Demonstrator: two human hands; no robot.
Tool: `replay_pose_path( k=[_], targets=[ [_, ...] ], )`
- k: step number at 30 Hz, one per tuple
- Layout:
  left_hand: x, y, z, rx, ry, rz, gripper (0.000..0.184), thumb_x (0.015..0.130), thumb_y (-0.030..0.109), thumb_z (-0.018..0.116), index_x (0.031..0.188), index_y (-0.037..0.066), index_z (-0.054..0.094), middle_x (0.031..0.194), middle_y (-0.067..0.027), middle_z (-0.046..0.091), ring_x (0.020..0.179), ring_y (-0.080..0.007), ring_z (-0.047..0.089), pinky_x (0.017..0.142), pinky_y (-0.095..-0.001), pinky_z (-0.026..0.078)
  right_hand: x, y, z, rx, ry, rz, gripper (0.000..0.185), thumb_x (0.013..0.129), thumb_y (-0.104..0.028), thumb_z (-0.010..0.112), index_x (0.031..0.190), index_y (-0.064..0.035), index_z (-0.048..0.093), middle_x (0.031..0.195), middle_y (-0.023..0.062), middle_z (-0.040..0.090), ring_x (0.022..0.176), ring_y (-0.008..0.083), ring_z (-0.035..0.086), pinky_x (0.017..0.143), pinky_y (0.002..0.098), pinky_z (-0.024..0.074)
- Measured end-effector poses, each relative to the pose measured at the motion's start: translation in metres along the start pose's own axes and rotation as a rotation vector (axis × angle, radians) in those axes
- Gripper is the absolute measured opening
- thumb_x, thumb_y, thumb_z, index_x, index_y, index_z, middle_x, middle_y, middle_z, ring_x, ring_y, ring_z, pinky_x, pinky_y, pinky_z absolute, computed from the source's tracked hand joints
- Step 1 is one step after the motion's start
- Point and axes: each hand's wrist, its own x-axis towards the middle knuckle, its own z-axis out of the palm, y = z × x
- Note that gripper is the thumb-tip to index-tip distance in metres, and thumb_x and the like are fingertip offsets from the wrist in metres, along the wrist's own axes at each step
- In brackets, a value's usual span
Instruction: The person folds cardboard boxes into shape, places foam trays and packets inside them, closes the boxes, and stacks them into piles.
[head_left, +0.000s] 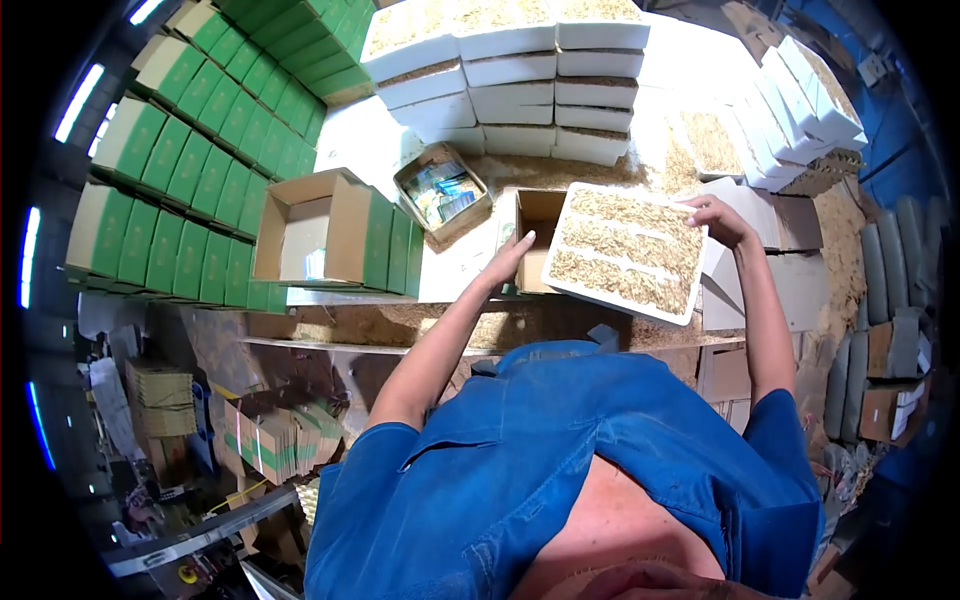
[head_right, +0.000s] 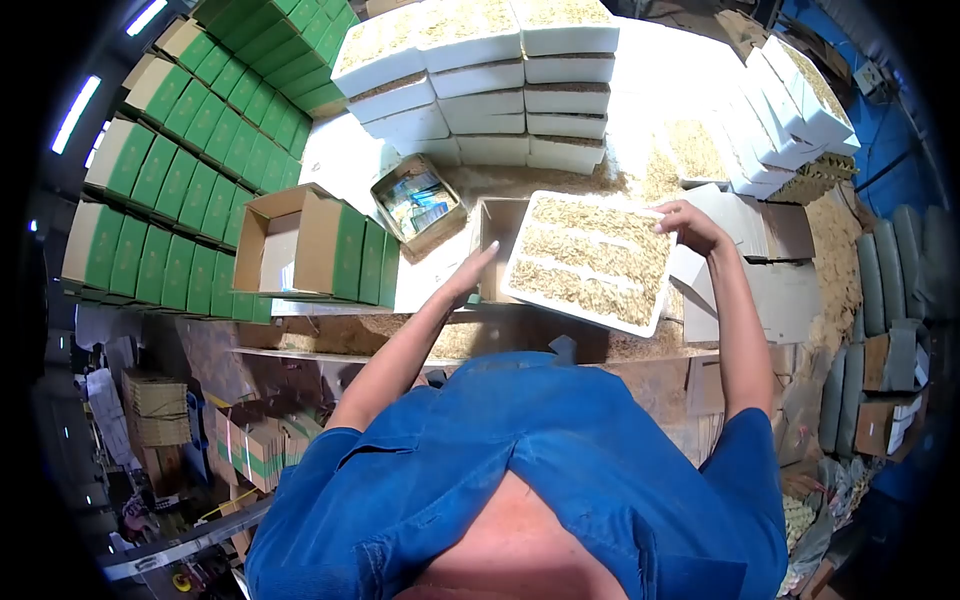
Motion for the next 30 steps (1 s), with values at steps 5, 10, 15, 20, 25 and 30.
replay_pose_path(
  k=[5, 10, 15, 20, 25, 30],
  targets=[
    [0.012, -0.016, -0.01, -0.031, -0.07, -0.045, 0.077, 0.1, 0.058, 0.034, 0.144, -0.005, 0.036, 0.146, -0.0219, 0.043, 0.135, -0.0291, 0.041, 0.113, -0.0359, 0.029, 0.054, -0.019, 0.002, -0.113, -0.099, 0.057, 0.022, 0.068, -0.014, 0.071, 0.086, -0.0013, 0.067, 0.077, 0.0033, 0.064, 0.067, 0.0115, 0.061, 0.06, 0.0274, 0.0517],
    [0.003, 0.003, 0.001, 0.01, -0.036, -0.032, 0.085, 0.098, 0.065, 0.013, 0.144, -0.001, 0.039, 0.14, -0.0182, 0.05, 0.133, -0.0277, 0.043, 0.113, -0.0353, 0.03, 0.083, -0.035, 0.035, -0.258, -0.118, 0.071, 0.033, 0.068, -0.016, 0.071, 0.097, 0.0015, 0.069, 0.08, 0.0046, 0.064, 0.072, 0.0118, 0.06, 0.062, 0.029, 0.0525],
    [-0.006, 0.001, -0.01, -0.301, -0.049, -0.125, 0.074, 0.103, 0.057, 0.016, 0.149, 0.002, 0.031, 0.144, -0.0142, 0.047, 0.131, -0.0228, 0.047, 0.11, -0.0335, 0.037, 0.115, 0.01, 0.076, 0.062, 0.127, 0.088, 0.024, 0.072, -0.005, 0.064, 0.095, 0.0021, 0.068, 0.084, 0.0081, 0.065, 0.079, 0.0158, 0.06, 0.073, 0.0332, 0.0513],
    [0.015, -0.015, -0.017, -0.042, 0.11, -0.08, 0.068, 0.104, 0.05, 0.028, 0.146, -0.003, 0.034, 0.14, -0.0207, 0.05, 0.13, -0.0296, 0.048, 0.108, -0.035, 0.036, 0.133, 0.05, 0.096, 0.011, 0.5, -0.155, 0.014, 0.08, -0.009, 0.059, 0.079, 0.0018, 0.068, 0.069, 0.0049, 0.061, 0.059, 0.0162, 0.052, 0.059, 0.0317, 0.0445],
    [-0.018, 0.051, 0.005, 0.873, 0.534, 0.463, 0.067, 0.095, 0.051, 0.05, 0.145, 0.008, 0.04, 0.147, -0.0237, 0.038, 0.137, -0.0392, 0.037, 0.11, -0.0466, 0.034, 0.126, 0.064, 0.113, -0.574, 0.688, -0.527, 0.023, 0.08, -0.017, 0.057, 0.075, 0.0004, 0.072, 0.07, 0.0154, 0.07, 0.066, 0.0268, 0.068, 0.065, 0.037, 0.0522],
    [-0.006, 0.081, 0.035, 1.437, -0.124, 0.541, 0.074, 0.084, 0.049, 0.067, 0.148, 0.029, 0.037, 0.155, -0.0139, 0.029, 0.144, -0.0339, 0.027, 0.115, -0.0586, 0.022, 0.129, 0.054, 0.126, -0.724, 0.627, -0.376, 0.025, 0.078, -0.021, 0.055, 0.085, -0.0064, 0.075, 0.084, 0.0195, 0.07, 0.083, 0.0343, 0.069, 0.079, 0.0404, 0.0544]
  ],
)
